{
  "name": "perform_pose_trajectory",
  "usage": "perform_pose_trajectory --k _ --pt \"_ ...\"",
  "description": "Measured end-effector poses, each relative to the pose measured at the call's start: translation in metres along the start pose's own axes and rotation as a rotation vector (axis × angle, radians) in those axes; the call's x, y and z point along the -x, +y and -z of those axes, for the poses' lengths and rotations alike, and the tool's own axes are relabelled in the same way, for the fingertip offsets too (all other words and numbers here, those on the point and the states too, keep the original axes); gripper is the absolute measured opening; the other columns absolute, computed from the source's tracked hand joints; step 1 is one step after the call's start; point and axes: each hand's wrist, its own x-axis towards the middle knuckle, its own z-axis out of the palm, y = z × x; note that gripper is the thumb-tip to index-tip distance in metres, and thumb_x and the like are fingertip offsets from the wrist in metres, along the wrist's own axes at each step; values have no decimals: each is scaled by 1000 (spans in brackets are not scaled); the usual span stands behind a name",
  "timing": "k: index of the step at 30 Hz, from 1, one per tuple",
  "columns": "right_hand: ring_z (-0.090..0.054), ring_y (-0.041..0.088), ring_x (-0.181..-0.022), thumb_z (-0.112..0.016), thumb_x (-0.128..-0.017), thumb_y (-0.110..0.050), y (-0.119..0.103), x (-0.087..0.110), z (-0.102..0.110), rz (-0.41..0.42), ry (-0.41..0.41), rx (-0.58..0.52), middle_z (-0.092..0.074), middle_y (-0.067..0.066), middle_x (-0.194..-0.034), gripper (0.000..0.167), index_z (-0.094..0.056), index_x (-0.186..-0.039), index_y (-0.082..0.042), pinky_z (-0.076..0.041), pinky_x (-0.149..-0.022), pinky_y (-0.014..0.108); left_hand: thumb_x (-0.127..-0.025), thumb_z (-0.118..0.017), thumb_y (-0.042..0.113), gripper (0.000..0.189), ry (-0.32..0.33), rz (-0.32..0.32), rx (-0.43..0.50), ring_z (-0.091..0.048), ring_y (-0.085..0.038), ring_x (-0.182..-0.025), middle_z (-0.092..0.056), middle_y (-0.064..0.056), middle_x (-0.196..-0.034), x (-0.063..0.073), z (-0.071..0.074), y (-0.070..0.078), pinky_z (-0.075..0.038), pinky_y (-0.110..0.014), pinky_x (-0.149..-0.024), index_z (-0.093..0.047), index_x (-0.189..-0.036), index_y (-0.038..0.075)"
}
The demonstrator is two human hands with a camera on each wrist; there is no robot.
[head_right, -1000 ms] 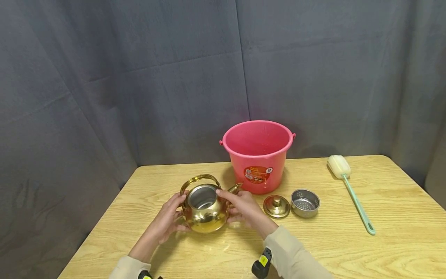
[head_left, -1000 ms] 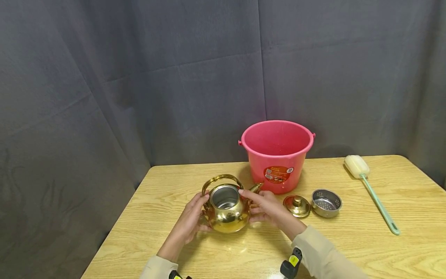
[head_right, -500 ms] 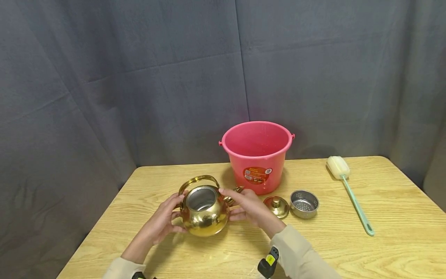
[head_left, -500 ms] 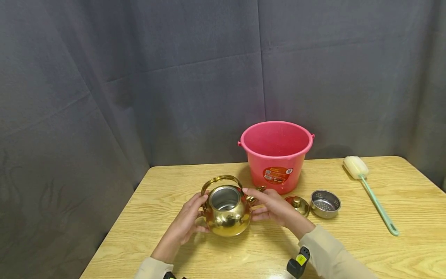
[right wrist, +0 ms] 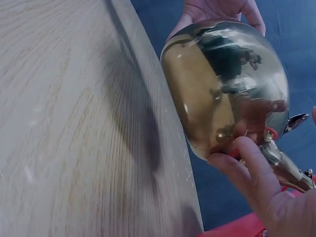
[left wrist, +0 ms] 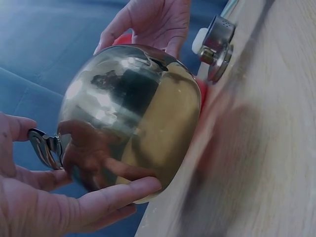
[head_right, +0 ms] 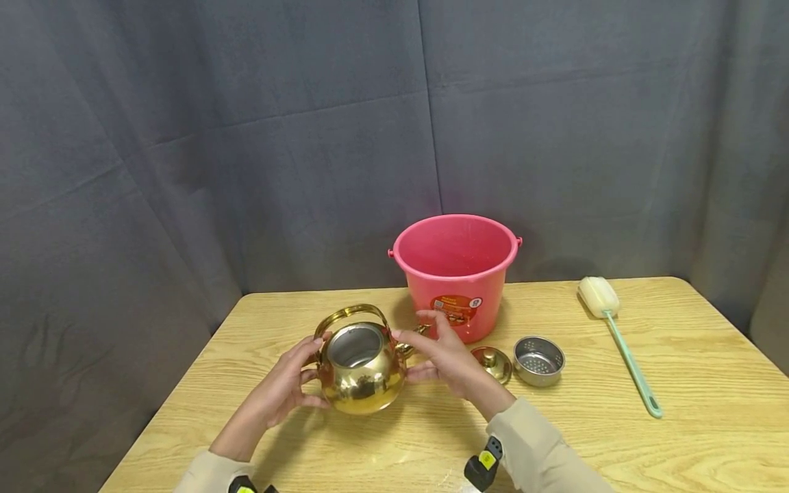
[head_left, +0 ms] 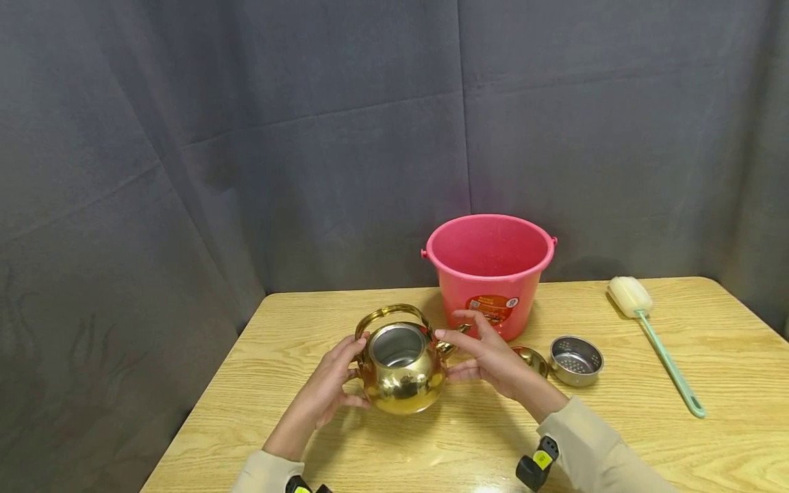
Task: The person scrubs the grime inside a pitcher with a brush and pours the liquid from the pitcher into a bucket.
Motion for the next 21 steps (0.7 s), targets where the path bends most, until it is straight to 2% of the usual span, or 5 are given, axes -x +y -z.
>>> perform_pose_trajectory --k 4,9,11,16,21 --pt "-68 42 -75 -68 -90 -21 -2 0 0 42 -11 8 -35 24 -137 69 -25 -144 -10 -56 -72 49 -101 -46 39 63 -14 -2 1 -12 -61 -132 -20 -20 -154 0 0 4 -51 -63 -75 -29 -150 4" --pt "-68 41 -73 -68 -91 -20 -7 2 -1 62 -21 45 -46 22 -125 59 -33 -136 -7 -56 -72 49 -101 -46 40 62 -12 -2 -9 -11 -61 -133 -22 -20 -153 1 0 10 -51 -62 -73 -31 -149 5" --pt "-68 41 -73 -68 -91 -20 -10 4 -1 67 -27 58 -47 23 -127 58 -32 -135 -7 -56 -72 48 -101 -46 40 62 -8 0 -14 -13 -60 -133 -23 -19 -153 1 -1 13 -52 -61 -73 -31 -149 5" --pt "-68 41 -73 -68 -91 -16 -19 6 0 110 -43 56 -29 21 -143 66 -25 -141 -10 -57 -71 45 -101 -45 39 60 -7 -5 -27 -19 -58 -133 -25 -19 -152 2 -1 22 -53 -59 -72 -32 -149 5" --pt "-68 40 -71 -69 -90 -15 -25 6 -2 131 -38 69 -44 21 -125 60 -32 -138 -11 -57 -71 45 -101 -44 40 59 -13 -11 -46 -22 -56 -132 -27 -19 -150 2 -1 30 -53 -59 -72 -33 -148 5"
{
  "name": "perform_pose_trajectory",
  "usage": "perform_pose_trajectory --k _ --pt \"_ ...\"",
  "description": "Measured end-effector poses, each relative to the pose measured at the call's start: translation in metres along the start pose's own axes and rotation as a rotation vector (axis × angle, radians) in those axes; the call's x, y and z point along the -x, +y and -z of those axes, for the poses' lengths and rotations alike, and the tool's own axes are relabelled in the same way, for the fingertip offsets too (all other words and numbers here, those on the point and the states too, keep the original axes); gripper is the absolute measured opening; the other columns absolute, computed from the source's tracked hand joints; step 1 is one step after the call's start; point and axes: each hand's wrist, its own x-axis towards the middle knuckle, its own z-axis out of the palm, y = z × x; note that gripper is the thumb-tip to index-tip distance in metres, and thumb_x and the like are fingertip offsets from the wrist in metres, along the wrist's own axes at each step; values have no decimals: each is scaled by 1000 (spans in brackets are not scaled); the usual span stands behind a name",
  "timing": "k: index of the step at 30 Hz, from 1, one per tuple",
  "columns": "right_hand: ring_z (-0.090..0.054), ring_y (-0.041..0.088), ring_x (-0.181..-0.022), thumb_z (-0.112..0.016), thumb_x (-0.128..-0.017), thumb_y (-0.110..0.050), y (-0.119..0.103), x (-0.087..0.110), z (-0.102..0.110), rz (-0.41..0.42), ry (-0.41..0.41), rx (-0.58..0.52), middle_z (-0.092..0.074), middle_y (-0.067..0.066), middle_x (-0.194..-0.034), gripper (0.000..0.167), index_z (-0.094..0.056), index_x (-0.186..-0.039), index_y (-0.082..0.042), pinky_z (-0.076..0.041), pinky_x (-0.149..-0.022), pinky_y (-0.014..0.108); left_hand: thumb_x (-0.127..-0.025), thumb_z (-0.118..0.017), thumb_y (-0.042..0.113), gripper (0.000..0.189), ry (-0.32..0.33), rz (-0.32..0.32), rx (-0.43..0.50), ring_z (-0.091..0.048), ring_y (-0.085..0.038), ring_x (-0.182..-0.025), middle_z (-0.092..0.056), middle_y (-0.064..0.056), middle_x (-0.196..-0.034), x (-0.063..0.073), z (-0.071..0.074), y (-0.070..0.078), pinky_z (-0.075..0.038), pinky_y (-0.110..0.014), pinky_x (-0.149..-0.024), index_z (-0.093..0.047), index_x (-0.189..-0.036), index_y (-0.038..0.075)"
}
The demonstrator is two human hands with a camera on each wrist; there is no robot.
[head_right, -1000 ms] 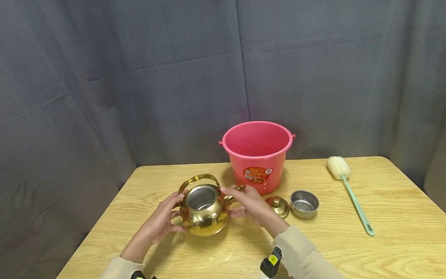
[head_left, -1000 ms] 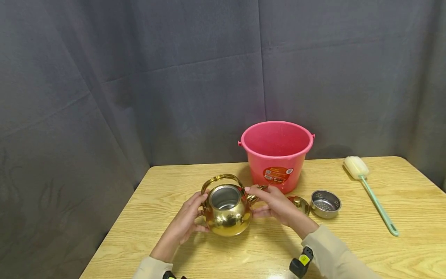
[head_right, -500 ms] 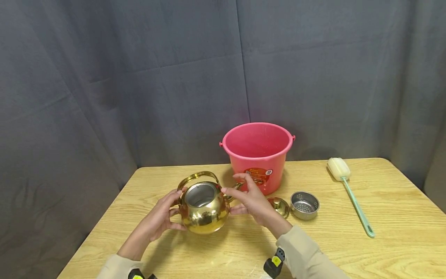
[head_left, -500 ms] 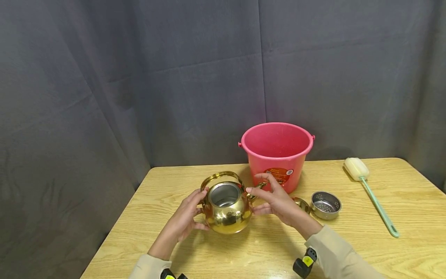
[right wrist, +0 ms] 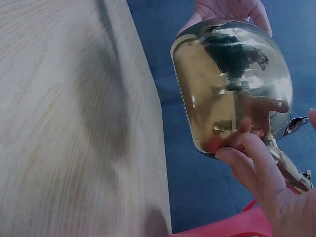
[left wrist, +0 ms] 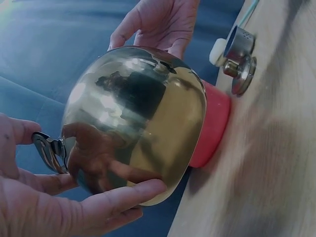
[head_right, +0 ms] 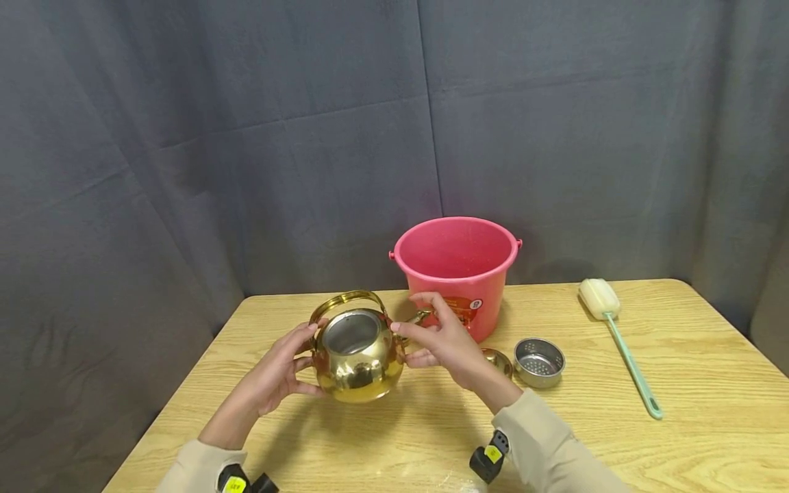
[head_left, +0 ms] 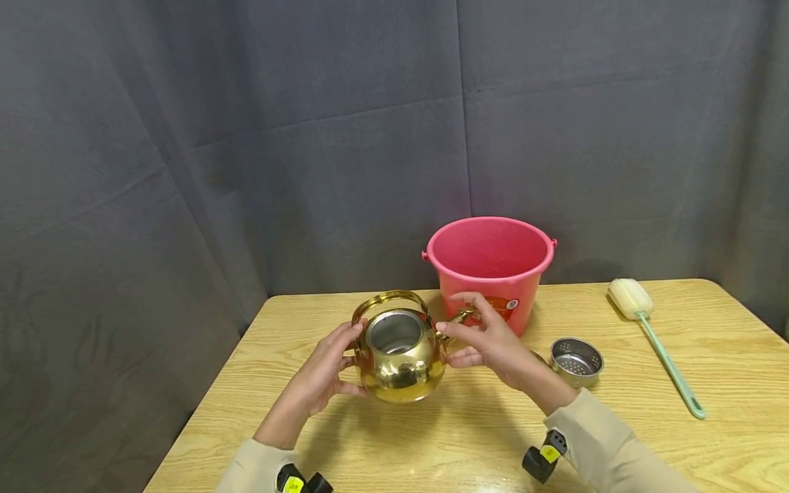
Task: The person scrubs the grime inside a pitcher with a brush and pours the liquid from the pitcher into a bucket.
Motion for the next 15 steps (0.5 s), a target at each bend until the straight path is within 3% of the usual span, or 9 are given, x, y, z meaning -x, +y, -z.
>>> perform_pose_trajectory --k 6,15 --pt "-69 34 -71 -69 -90 -20 -8 -1 -2 -19 20 26 -53 17 -114 54 -38 -131 -4 -57 -71 45 -101 -44 41 58 -9 1 -21 -24 -55 -132 -29 -18 -149 -1 0 7 -52 -61 -73 -35 -146 6" --pt "-68 35 -79 -67 -92 -32 -30 -1 5 -56 5 89 -56 19 -117 47 -53 -120 3 -57 -74 45 -102 -43 39 55 -7 -9 -60 -33 -50 -127 -33 -18 -146 -6 -4 19 -54 -59 -70 -37 -146 7"
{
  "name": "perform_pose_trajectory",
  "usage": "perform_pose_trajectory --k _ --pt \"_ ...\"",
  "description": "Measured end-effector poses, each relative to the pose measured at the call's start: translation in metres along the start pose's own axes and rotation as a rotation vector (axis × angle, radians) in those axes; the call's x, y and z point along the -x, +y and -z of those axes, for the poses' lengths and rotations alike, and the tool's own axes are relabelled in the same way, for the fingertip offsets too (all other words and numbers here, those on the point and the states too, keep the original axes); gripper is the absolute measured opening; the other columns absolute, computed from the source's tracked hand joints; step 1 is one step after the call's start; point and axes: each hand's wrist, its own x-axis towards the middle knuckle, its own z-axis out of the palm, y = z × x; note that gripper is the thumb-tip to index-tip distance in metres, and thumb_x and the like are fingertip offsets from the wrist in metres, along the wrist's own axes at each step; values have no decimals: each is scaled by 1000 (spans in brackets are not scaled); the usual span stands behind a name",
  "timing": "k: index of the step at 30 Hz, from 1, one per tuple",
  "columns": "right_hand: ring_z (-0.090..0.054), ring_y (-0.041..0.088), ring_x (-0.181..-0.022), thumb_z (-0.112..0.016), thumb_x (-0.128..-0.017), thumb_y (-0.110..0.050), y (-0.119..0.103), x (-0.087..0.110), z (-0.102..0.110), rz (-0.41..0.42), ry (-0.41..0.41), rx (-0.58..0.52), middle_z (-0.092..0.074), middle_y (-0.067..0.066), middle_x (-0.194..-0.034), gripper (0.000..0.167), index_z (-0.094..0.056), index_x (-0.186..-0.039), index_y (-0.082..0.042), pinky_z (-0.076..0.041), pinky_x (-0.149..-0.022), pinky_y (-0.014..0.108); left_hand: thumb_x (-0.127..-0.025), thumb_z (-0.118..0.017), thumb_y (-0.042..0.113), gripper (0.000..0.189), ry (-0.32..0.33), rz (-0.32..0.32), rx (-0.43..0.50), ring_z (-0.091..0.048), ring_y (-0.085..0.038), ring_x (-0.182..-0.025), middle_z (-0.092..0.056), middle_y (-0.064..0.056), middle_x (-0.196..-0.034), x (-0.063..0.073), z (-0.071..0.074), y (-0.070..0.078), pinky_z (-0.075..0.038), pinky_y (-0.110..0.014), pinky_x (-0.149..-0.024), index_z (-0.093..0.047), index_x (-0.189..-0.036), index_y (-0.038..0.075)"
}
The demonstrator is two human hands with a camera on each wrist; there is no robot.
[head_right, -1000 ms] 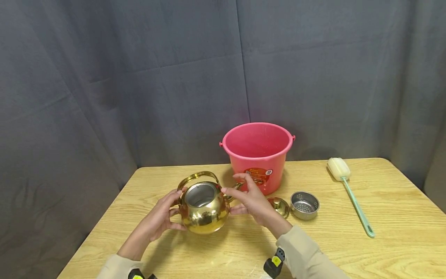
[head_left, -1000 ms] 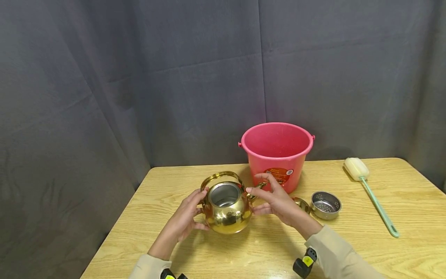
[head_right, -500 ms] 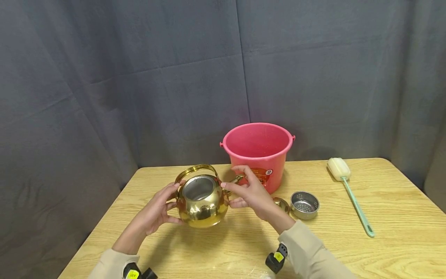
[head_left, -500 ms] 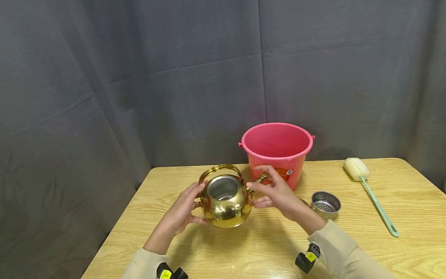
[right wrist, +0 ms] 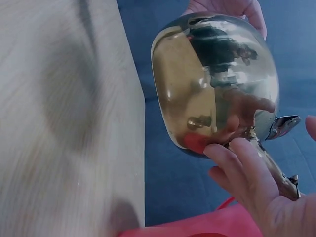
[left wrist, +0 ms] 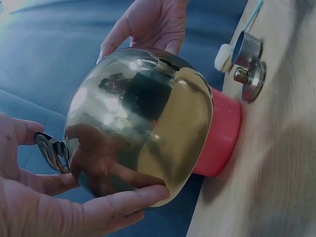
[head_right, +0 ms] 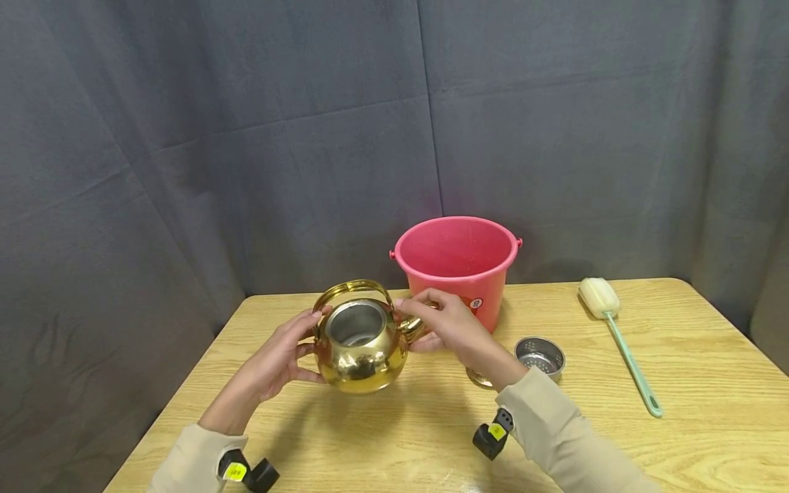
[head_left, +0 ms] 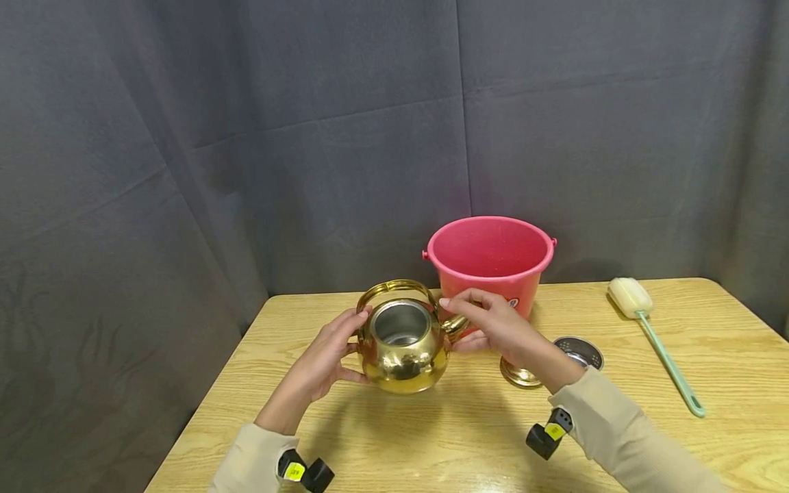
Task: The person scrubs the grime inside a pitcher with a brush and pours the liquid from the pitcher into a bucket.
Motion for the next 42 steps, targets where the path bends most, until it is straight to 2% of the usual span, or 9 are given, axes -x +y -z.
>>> perform_pose_trajectory --k 3,7,10,19,24,29,37,42 --pt "-68 34 -81 -66 -93 -34 -5 0 4 -1 -6 35 -58 18 -116 50 -55 -120 6 -56 -76 46 -102 -43 39 54 -13 -5 -17 -34 -50 -127 -34 -17 -146 -3 -2 3 -54 -59 -70 -38 -146 8" --pt "-69 32 -77 -65 -93 -37 -9 -1 7 -8 2 70 -61 17 -111 52 -55 -119 7 -56 -77 45 -102 -43 37 51 -21 -18 -36 -36 -49 -127 -36 -17 -145 -7 -3 7 -53 -59 -70 -40 -144 8" --pt "-70 31 -73 -66 -92 -39 -12 -2 9 -22 14 100 -62 17 -108 55 -56 -118 9 -57 -73 41 -102 -43 36 50 -15 -24 -42 -37 -48 -126 -38 -17 -144 -8 -5 10 -54 -58 -70 -41 -144 9" --pt "-68 26 -67 -65 -91 -41 -33 -6 16 -27 -5 207 -59 18 -116 58 -59 -125 6 -58 -69 37 -102 -44 34 51 -2 -62 -44 -35 -48 -128 -34 -13 -150 -13 -10 24 -52 -61 -72 -39 -147 10" --pt "-68 25 -68 -62 -92 -46 -47 -8 22 -46 -3 279 -60 18 -114 62 -58 -119 9 -57 -67 31 -102 -44 34 51 -10 -83 -52 -38 -46 -127 -34 -13 -148 -17 -13 34 -52 -61 -74 -38 -147 10" --pt "-69 27 -71 -63 -91 -49 -58 -10 27 -51 5 305 -58 18 -119 65 -57 -121 8 -57 -69 30 -102 -45 35 50 -12 -109 -59 -39 -44 -125 -36 -12 -146 -22 -16 42 -52 -60 -74 -41 -144 10" --pt "-66 22 -65 -63 -89 -52 -67 -10 32 -37 20 354 -57 17 -115 65 -59 -118 6 -56 -65 28 -103 -43 36 50 -8 -133 -58 -39 -44 -127 -34 -8 -150 -29 -20 48 -51 -62 -76 -39 -147 14" --pt "-65 19 -62 -63 -90 -50 -71 -11 33 -29 26 353 -55 18 -120 66 -58 -120 8 -57 -66 28 -103 -43 35 48 6 -141 -62 -40 -41 -127 -36 -8 -148 -32 -21 51 -50 -62 -76 -41 -146 14"
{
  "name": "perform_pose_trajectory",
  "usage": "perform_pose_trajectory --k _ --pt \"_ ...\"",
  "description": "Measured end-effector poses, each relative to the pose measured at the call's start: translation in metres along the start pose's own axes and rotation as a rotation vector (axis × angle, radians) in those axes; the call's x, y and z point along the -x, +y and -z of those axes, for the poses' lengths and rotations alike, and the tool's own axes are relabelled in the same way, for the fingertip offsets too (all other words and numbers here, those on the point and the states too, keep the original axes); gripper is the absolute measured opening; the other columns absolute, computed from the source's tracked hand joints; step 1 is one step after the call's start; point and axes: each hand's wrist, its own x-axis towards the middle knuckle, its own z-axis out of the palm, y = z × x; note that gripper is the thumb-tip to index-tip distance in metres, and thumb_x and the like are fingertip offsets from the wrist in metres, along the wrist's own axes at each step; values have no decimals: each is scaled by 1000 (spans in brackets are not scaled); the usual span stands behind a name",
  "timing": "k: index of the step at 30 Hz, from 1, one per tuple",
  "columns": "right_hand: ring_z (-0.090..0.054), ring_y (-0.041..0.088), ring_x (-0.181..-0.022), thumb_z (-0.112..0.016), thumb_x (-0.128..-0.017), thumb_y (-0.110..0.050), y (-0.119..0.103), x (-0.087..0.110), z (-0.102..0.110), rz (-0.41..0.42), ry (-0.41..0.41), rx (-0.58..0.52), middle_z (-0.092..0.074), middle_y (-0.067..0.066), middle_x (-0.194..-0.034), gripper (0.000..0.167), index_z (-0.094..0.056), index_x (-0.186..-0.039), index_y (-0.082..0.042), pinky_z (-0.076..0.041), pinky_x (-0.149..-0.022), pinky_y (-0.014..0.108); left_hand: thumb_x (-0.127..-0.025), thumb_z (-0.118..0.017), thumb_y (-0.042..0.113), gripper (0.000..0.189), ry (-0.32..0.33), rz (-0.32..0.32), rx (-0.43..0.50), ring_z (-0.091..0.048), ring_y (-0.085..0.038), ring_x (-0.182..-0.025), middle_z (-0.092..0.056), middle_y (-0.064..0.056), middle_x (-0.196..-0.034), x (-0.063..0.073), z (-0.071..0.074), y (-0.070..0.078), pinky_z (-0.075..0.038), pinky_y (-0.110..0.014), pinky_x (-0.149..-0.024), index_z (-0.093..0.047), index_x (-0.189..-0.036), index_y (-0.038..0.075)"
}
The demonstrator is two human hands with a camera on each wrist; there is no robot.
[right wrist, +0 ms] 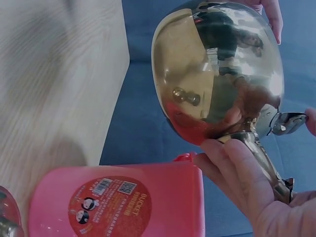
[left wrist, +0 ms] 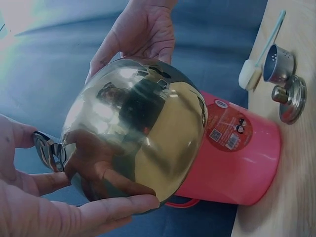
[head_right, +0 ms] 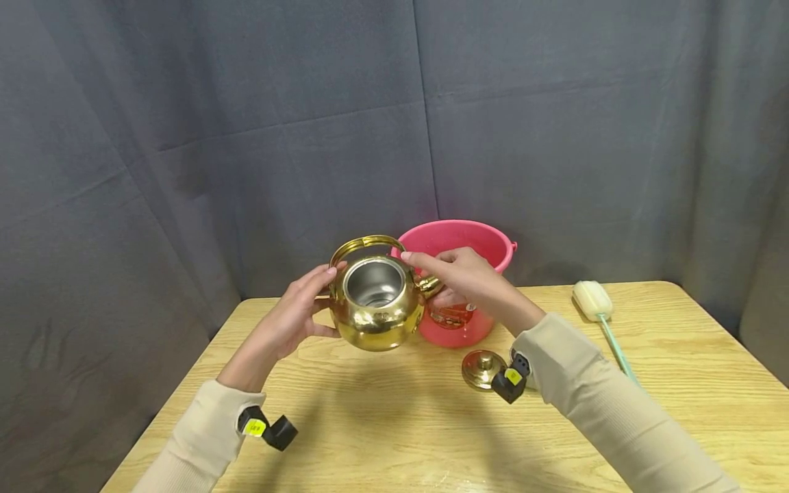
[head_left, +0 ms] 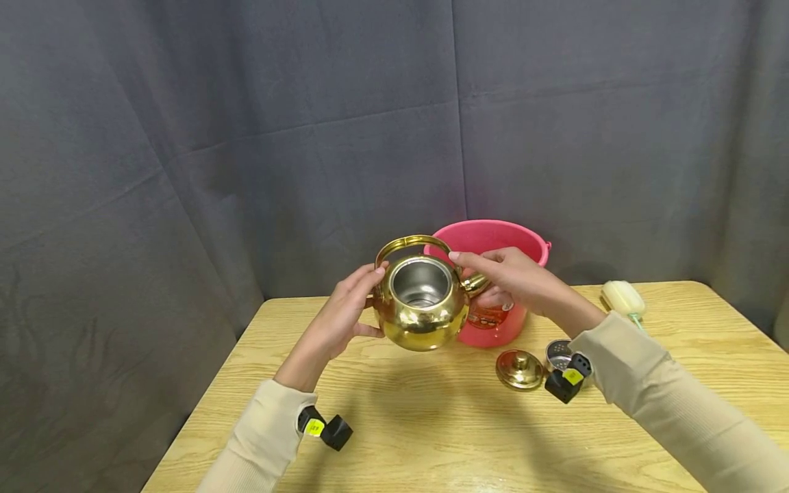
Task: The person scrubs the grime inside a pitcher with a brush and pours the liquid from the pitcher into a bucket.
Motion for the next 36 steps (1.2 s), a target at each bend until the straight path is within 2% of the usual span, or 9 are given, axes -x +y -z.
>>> perform_pose_trajectory --k 5,9,12,20,25,28,36 --pt "-65 19 -62 -64 -90 -48 -4 -2 3 -10 0 -27 -56 17 -118 64 -58 -120 8 -57 -65 27 -102 -43 34 47 12 -9 3 -40 -39 -128 -39 -8 -146 -3 -1 3 -51 -62 -76 -42 -145 14" --pt "-63 16 -58 -65 -88 -51 -7 -3 6 -14 14 7 -62 13 -101 65 -60 -118 6 -55 -61 25 -102 -44 34 48 17 -20 12 -37 -38 -131 -37 -3 -149 -7 -2 5 -49 -63 -77 -43 -144 11" --pt "-62 15 -57 -66 -87 -53 -10 -3 9 -17 20 22 -63 11 -93 67 -60 -117 6 -55 -61 26 -102 -44 34 48 24 -19 7 -39 -37 -129 -37 1 -150 -10 -3 7 -50 -63 -78 -43 -144 12" --pt "-64 14 -61 -68 -87 -48 -13 -7 14 -5 24 -27 -60 15 -109 66 -57 -122 6 -56 -64 27 -102 -44 35 45 23 -54 -12 -40 -35 -128 -39 -4 -147 -16 -5 11 -49 -63 -79 -47 -141 12" --pt "-67 16 -66 -67 -90 -43 -15 -10 18 29 24 -54 -55 18 -121 65 -50 -137 -2 -56 -63 26 -102 -44 34 44 26 -70 -21 -43 -35 -125 -42 -6 -144 -21 -6 14 -51 -61 -77 -48 -141 13" --pt "-68 18 -70 -66 -90 -45 -17 -11 20 30 39 -43 -55 20 -121 67 -50 -135 2 -57 -64 27 -102 -45 35 43 30 -69 -23 -45 -34 -123 -43 -5 -143 -25 -7 17 -52 -58 -77 -49 -139 13" --pt "-68 18 -74 -68 -87 -47 -19 -16 25 37 44 -67 -58 19 -112 70 -52 -128 8 -57 -71 31 -102 -44 34 44 29 -99 -39 -34 -25 -134 -39 0 -148 -38 -8 22 -51 -59 -80 -49 -139 11"
